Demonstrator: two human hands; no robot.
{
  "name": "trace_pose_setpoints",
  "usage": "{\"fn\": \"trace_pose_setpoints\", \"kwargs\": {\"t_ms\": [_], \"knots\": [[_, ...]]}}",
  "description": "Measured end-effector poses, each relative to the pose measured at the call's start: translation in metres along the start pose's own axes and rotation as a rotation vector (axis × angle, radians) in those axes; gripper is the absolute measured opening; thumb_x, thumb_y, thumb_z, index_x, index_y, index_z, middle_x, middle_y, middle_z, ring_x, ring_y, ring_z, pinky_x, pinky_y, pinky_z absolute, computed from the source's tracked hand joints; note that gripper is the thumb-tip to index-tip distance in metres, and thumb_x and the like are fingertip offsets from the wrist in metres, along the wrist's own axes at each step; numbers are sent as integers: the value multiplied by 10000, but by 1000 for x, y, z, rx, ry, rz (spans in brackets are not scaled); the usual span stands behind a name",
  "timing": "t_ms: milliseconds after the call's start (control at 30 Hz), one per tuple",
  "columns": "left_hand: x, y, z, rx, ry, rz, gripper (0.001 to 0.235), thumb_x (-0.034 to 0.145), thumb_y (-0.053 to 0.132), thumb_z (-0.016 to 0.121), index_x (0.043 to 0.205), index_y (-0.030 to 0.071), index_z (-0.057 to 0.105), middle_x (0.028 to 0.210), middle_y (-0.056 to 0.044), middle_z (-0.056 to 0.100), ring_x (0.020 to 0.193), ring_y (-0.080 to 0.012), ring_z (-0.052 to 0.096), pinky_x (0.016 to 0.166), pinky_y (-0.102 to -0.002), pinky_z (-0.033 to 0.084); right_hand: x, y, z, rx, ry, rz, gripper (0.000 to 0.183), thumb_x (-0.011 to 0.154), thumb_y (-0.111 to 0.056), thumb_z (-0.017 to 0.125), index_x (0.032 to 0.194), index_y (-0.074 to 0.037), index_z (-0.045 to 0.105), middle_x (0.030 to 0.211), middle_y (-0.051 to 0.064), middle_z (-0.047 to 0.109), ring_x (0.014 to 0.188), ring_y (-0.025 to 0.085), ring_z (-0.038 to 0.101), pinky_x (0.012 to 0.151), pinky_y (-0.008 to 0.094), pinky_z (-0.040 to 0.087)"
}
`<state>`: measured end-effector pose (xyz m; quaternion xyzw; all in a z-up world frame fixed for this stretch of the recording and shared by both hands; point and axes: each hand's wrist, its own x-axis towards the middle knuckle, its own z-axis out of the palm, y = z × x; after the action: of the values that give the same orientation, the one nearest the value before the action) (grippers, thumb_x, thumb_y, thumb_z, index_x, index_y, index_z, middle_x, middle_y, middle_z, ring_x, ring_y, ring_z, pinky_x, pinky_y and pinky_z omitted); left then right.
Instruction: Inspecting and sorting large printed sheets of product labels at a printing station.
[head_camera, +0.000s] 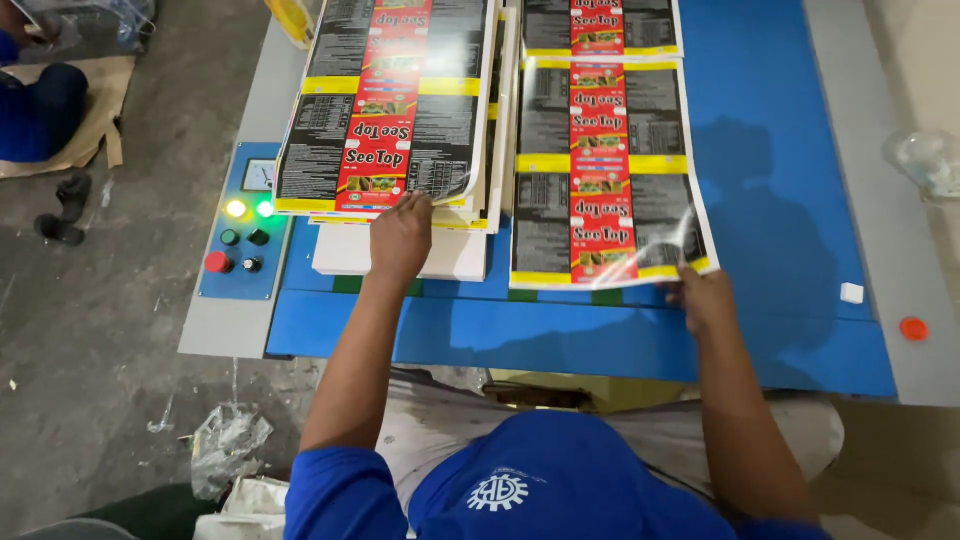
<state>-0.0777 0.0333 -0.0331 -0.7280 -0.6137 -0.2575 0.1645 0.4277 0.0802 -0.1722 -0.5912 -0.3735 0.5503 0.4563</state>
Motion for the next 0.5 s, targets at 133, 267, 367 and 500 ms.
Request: {"fn": "trace_pose_setpoints", "kwargs": {"t_ms": [133, 267, 367, 500], "knots": [[8, 12, -24, -16, -11, -9, 151, 936, 42, 577, 1042, 37, 685, 1133, -168, 751, 1068, -336, 737, 811, -421, 606, 8, -26, 12, 65, -41, 51, 312, 1074, -182, 606, 1303, 23, 553, 989, 127, 712, 795, 216, 705, 563, 337, 539], [6, 28, -43, -56, -14, -157, 153, 978, 80, 584, 1080, 39, 691, 1045, -153, 753, 929, -349, 726, 722, -453, 583, -30, -35, 22, 99, -24, 98, 425, 1029, -201, 567, 1422, -93, 447, 1052, 121, 732, 858, 207, 727, 605, 321, 532], [-4, 59, -42, -174, 102, -19, 173, 944, 59, 600, 1096, 30, 678, 1053, -163, 727, 922, -347, 721, 724, -440, 586, -53, -7, 28, 93, -64, 116, 515, 1001, -180, 590, 1486, -97, 437, 1107, 145, 749, 858, 210, 723, 629, 309, 523], [-23, 130, -28, -418, 50, 204, 186, 904, 72, 645, 1071, -9, 647, 1070, -188, 693, 894, -342, 704, 739, -432, 585, -110, -23, 75, -5, -239, 121, 517, 975, -237, 593, 1465, -75, 557, 1146, 148, 770, 865, 201, 756, 630, 315, 531]]}}
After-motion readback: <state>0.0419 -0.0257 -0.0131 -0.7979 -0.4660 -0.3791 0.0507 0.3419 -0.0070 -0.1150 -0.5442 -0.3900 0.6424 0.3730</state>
